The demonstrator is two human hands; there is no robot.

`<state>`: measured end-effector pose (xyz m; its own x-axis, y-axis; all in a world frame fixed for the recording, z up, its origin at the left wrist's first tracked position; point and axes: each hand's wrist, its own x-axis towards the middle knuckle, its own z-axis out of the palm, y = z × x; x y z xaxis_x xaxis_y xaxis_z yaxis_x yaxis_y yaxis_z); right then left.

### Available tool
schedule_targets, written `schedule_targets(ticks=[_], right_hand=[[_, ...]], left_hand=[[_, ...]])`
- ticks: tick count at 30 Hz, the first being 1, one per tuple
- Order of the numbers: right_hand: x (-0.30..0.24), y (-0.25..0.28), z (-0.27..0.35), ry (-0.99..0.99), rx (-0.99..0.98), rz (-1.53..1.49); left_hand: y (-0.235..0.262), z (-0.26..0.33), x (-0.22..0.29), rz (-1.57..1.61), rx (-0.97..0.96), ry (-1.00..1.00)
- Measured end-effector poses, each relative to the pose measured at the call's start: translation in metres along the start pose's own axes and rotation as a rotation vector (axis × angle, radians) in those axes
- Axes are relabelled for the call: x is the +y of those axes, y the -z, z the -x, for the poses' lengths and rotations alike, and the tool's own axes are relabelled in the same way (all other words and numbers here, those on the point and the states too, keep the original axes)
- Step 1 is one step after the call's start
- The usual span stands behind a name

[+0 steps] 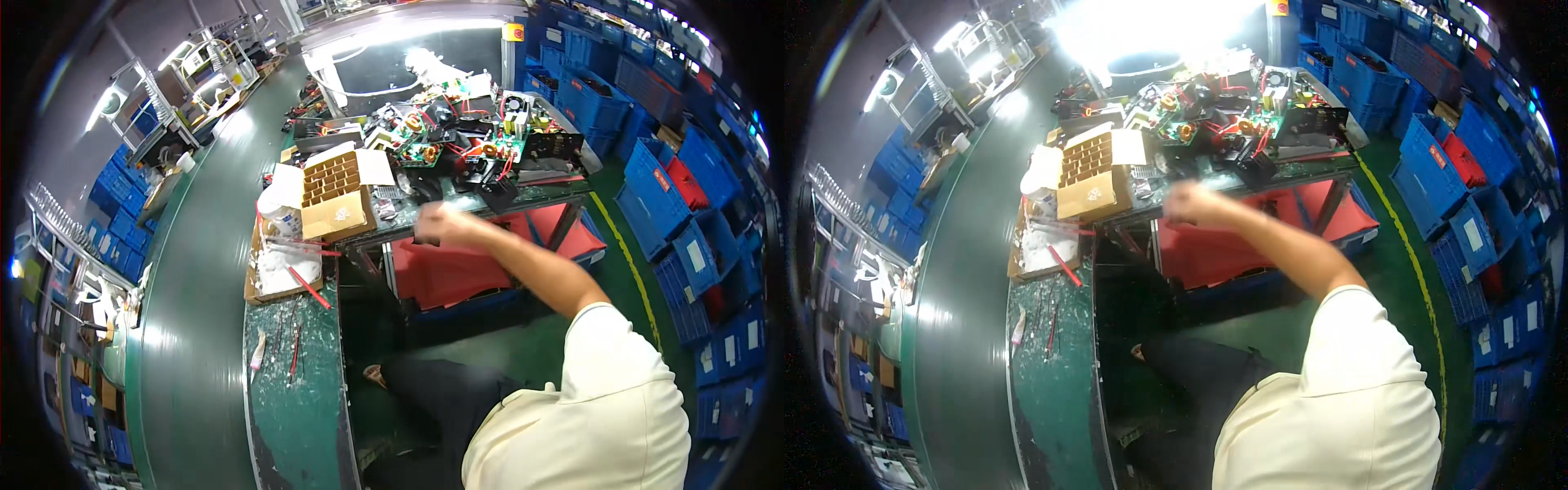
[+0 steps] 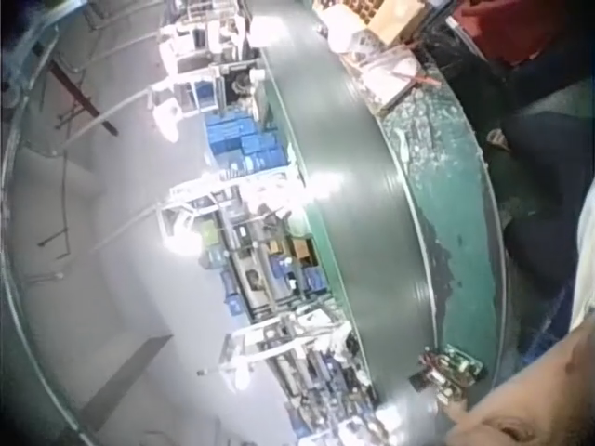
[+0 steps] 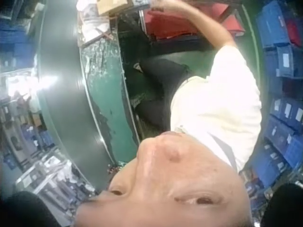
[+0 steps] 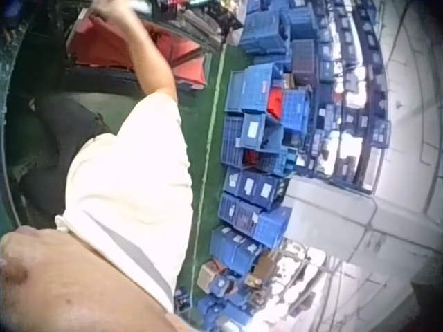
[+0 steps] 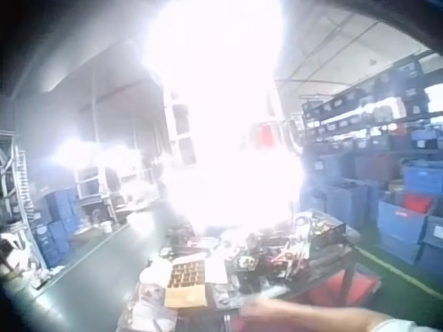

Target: Assembling electronic components on a circuit board, including applying thermal paste and connecting wire harnesses.

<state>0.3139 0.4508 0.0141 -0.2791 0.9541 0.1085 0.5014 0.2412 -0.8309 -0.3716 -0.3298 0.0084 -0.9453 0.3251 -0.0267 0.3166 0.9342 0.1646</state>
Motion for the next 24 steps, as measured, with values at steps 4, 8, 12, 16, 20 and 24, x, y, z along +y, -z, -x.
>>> schedule_targets(ticks=[4, 8, 12, 16, 20, 24], right_hand=[[-0.013, 0.109, -0.11, 0.22, 0.911, 0.303], [0.019, 0.162, -0.167, -0.395, 0.588, 0.357], [0.035, 0.17, -0.18, -0.443, 0.444, -0.315], [0.015, 0.151, -0.2, -0.473, 0.247, -0.456], [0.028, 0.168, -0.196, -0.561, 0.26, -0.524], [0.023, 0.151, -0.201, -0.466, 0.469, -0.447]], left_hand=[[-0.002, 0.061, 0.041, 0.053, 0.06, -0.023], [-0.015, 0.088, 0.13, 0.084, 0.086, -0.102], [-0.017, 0.132, 0.204, 0.094, 0.109, -0.159], [-0.003, 0.206, 0.319, 0.407, -0.113, -0.052], [-0.072, 0.254, 0.395, 1.055, -1.059, 0.03], [-0.076, 0.282, 0.427, 0.978, -1.228, -0.084]])
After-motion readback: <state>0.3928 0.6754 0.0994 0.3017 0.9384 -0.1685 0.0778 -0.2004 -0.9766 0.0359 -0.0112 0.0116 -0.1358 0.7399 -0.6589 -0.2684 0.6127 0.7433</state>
